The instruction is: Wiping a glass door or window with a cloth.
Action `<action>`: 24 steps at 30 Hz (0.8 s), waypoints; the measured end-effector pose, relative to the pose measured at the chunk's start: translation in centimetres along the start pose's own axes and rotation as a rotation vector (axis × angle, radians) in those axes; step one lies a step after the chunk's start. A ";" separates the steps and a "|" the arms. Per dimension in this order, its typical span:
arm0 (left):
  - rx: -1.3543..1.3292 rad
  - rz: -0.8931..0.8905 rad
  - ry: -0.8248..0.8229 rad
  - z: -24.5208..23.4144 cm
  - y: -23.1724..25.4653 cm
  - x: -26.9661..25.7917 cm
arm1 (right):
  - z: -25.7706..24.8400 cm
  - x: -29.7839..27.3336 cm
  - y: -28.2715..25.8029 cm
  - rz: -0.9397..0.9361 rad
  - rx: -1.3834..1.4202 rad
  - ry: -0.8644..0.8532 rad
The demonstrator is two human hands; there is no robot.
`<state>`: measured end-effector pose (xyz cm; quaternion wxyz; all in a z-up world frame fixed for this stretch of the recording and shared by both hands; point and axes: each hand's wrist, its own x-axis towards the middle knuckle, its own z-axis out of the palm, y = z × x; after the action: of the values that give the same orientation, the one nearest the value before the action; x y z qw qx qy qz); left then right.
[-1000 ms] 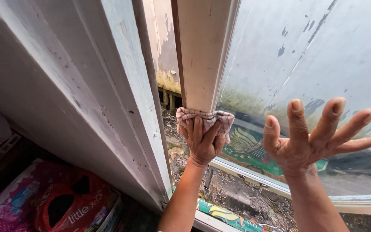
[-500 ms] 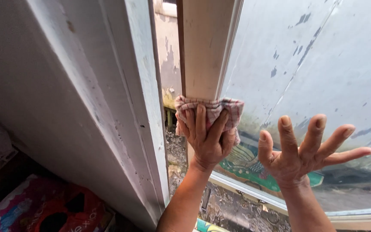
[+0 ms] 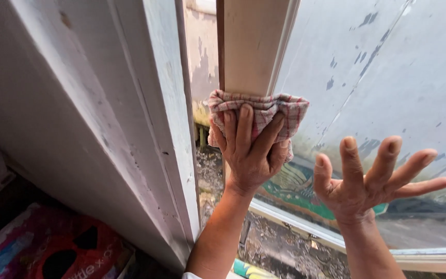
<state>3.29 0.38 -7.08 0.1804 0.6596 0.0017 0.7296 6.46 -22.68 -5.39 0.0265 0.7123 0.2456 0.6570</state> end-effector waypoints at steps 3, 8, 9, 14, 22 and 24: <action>-0.009 0.010 -0.001 1.3 -1.4 -5.1 | 0.8 -1.2 1.4 0.043 -0.046 -0.091; -0.020 -0.015 -0.058 2.2 -3.0 -14.3 | 1.2 -2.1 2.2 0.022 -0.081 -0.116; -0.025 -0.015 -0.072 2.2 -3.3 -16.0 | 1.2 -2.1 2.2 0.017 -0.075 -0.106; -0.024 -0.052 -0.157 2.2 -4.1 -21.3 | 1.1 -2.8 2.7 0.024 -0.086 -0.154; -0.018 -0.025 -0.118 2.4 -4.1 -20.2 | -0.8 -1.8 1.8 0.077 -0.038 -0.211; -0.051 -0.052 -0.123 2.0 -3.6 -18.7 | -1.2 -2.0 1.5 0.010 0.077 -0.078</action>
<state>7.40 -1.67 -25.67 0.2161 0.6982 -0.0109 0.6825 5.78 -25.16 -6.56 0.0053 0.7392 0.2657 0.6188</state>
